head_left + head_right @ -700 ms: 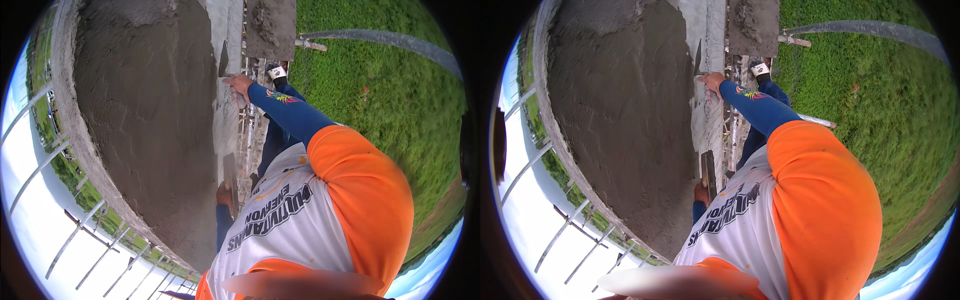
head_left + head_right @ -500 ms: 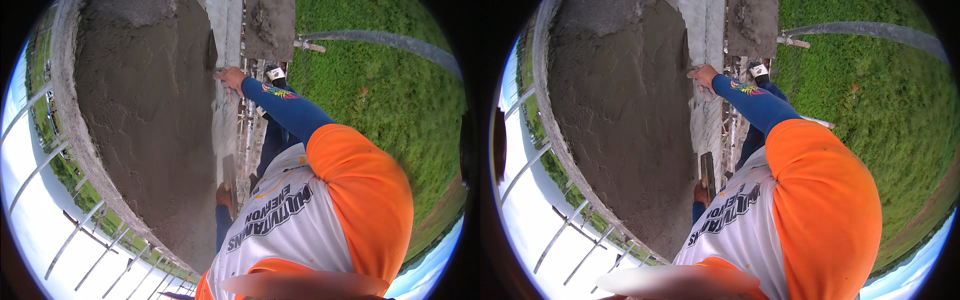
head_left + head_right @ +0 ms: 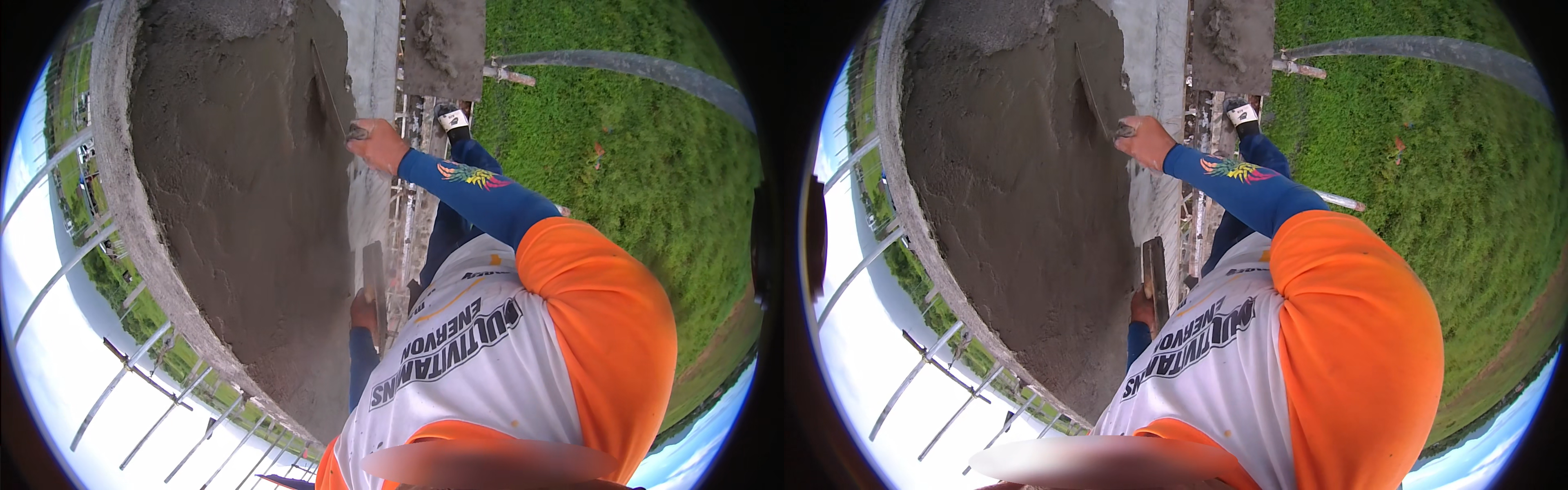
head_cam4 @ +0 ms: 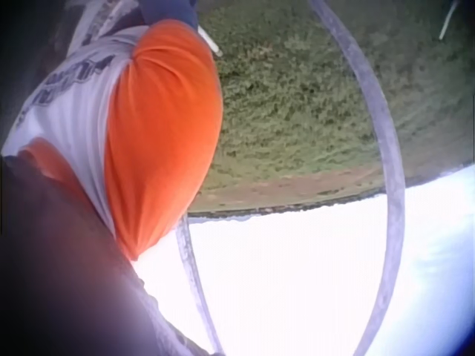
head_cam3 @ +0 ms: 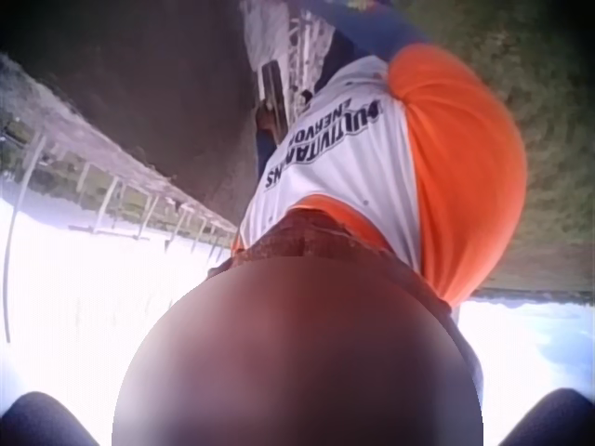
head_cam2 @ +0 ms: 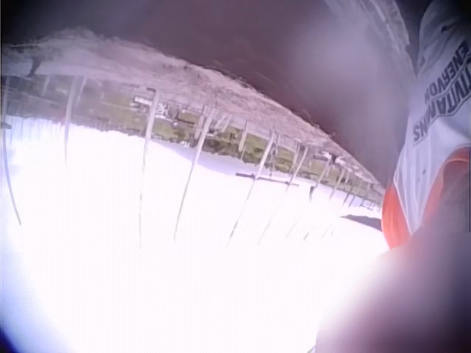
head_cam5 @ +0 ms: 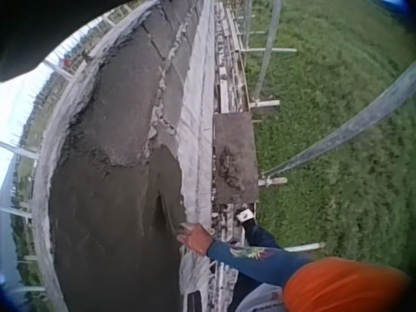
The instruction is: The person applies wet cement to a curved wall using a trowel and a hawk. They repeatedly scoop cement from the hawk and spread it along the wall surface, smoothing it with the trowel. The person works continuously along the wall, maintaining a consistent application pattern.
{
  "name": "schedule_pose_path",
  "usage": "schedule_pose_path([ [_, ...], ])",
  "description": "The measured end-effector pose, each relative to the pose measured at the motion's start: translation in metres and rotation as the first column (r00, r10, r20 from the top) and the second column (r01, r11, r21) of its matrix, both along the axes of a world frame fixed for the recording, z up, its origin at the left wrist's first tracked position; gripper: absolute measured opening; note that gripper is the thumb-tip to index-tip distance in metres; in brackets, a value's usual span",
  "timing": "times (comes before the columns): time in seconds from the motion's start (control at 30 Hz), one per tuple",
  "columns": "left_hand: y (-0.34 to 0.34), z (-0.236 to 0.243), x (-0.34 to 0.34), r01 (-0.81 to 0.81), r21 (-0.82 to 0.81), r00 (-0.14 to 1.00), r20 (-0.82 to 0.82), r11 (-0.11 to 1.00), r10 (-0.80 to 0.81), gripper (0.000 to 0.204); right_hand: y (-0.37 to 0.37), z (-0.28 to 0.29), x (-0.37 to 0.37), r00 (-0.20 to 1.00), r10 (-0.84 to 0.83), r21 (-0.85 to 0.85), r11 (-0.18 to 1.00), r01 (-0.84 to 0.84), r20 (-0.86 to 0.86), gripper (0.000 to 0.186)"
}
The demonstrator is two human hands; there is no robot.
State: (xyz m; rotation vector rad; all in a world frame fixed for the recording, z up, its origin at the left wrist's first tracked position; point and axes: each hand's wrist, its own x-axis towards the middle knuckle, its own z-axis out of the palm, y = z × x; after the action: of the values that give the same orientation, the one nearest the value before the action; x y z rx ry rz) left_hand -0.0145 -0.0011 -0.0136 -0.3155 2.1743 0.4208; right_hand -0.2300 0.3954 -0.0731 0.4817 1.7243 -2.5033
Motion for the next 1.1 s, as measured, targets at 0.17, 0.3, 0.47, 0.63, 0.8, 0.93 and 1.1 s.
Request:
schedule_pose_path([
  [0.17,0.002,0.009,0.002,0.03,-0.045,0.999,0.03,0.999,-0.028,0.035,-0.02,-0.004,0.011,1.0,-0.029,-0.072,0.997,0.029,0.006,0.038],
  [0.3,0.008,0.015,0.003,0.015,-0.077,0.999,0.036,0.997,-0.012,0.036,-0.025,0.006,0.024,0.974,-0.048,0.18,0.979,0.09,-0.224,0.046],
  [0.47,0.002,0.012,0.005,-0.041,-0.053,0.999,0.02,0.998,0.042,0.036,-0.035,0.016,0.066,0.972,0.059,0.244,0.97,-0.002,-0.227,0.053],
  [0.63,0.0,0.01,0.004,0.008,-0.022,1.0,0.02,1.0,-0.007,0.038,-0.042,0.019,0.068,0.984,0.069,-0.272,0.962,-0.022,0.164,0.064],
  [0.8,0.003,0.011,0.006,0.007,-0.031,1.0,-0.019,0.999,-0.007,0.033,-0.044,0.039,0.042,0.932,0.058,-0.193,0.981,0.014,0.359,0.061],
  [0.93,-0.007,0.003,0.014,-0.046,-0.048,0.998,0.033,0.998,0.048,0.039,-0.062,0.057,0.026,0.951,0.162,-0.642,0.765,0.048,0.264,0.055],
  [1.1,-0.016,-0.004,0.022,-0.039,0.001,0.998,0.047,0.999,0.039,0.04,-0.086,0.087,0.085,0.996,0.038,-0.058,0.998,-0.034,0.082,0.053],
])
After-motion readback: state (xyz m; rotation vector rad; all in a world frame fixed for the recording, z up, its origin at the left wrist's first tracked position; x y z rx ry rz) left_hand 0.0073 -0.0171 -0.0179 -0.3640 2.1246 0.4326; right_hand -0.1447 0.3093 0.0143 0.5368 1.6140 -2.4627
